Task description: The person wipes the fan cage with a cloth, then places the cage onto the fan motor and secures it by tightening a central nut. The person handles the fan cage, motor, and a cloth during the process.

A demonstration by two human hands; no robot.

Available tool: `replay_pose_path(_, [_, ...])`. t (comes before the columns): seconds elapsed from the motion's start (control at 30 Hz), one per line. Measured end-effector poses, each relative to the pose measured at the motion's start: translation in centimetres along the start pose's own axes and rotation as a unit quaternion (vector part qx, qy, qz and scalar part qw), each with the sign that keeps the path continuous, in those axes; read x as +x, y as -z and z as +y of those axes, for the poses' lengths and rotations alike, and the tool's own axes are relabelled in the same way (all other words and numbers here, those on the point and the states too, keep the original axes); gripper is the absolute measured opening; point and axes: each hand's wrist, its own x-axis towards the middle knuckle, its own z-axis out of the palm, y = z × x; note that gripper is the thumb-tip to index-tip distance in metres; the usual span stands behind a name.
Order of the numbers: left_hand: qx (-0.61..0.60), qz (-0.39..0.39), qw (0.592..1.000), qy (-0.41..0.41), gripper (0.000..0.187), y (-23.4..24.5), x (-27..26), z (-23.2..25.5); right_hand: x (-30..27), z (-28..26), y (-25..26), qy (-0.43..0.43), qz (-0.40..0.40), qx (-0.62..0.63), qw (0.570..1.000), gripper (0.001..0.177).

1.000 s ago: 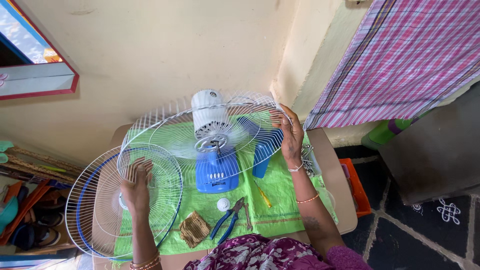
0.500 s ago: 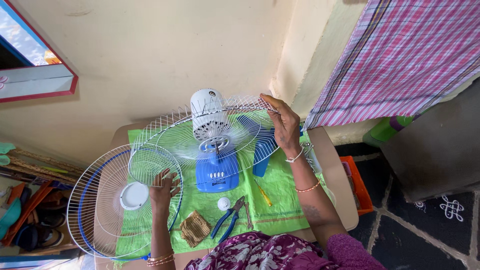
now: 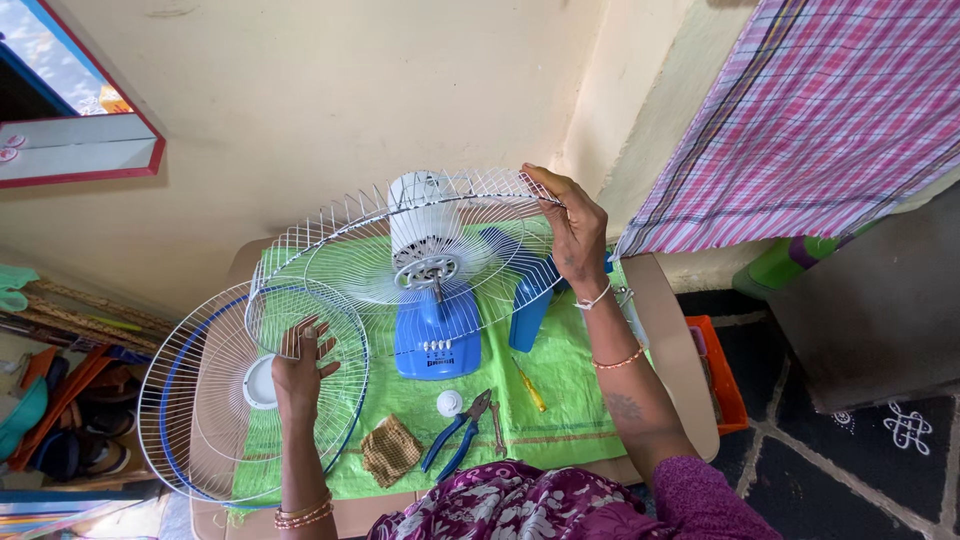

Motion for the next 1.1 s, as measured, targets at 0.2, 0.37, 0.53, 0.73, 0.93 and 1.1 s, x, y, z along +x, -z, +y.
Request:
replay_pose_path(0.2, [-0.008,-0.025,1.000,-0.005,0.043,-0.4,-0.3,-0.1,0.9,-0.3,0.0,0.007,-0.011,-0.031,0.999,0.029])
replay_pose_path(0.37, [-0.017,-0.041,0.999,-0.013,0.043,-0.7,-0.3,-0.3,1.0,0.0,0.3,-0.006,-0.013,-0.014,1.000,0.029])
replay_pose_path(0.53, [0.010,-0.035,0.999,-0.009,0.043,-0.8,0.8,-0.1,1.1,0.5,0.4,-0.010,-0.009,-0.030,0.999,0.029])
replay_pose_path(0.73, [0.028,-0.039,0.999,-0.001,0.043,-0.7,1.7,-0.1,1.7,0.7,0.2,-0.016,-0.008,-0.025,1.000,0.030])
replay_pose_path(0.93, [0.015,-0.044,0.999,0.005,0.041,-0.6,2.1,-0.7,1.6,0.7,-0.1,-0.021,-0.012,-0.040,0.999,0.030])
replay_pose_path(1.1, [0.019,-0.041,0.999,0.007,0.041,-0.7,2.5,-0.7,1.7,0.7,-0.2,-0.020,-0.007,-0.045,0.999,0.029])
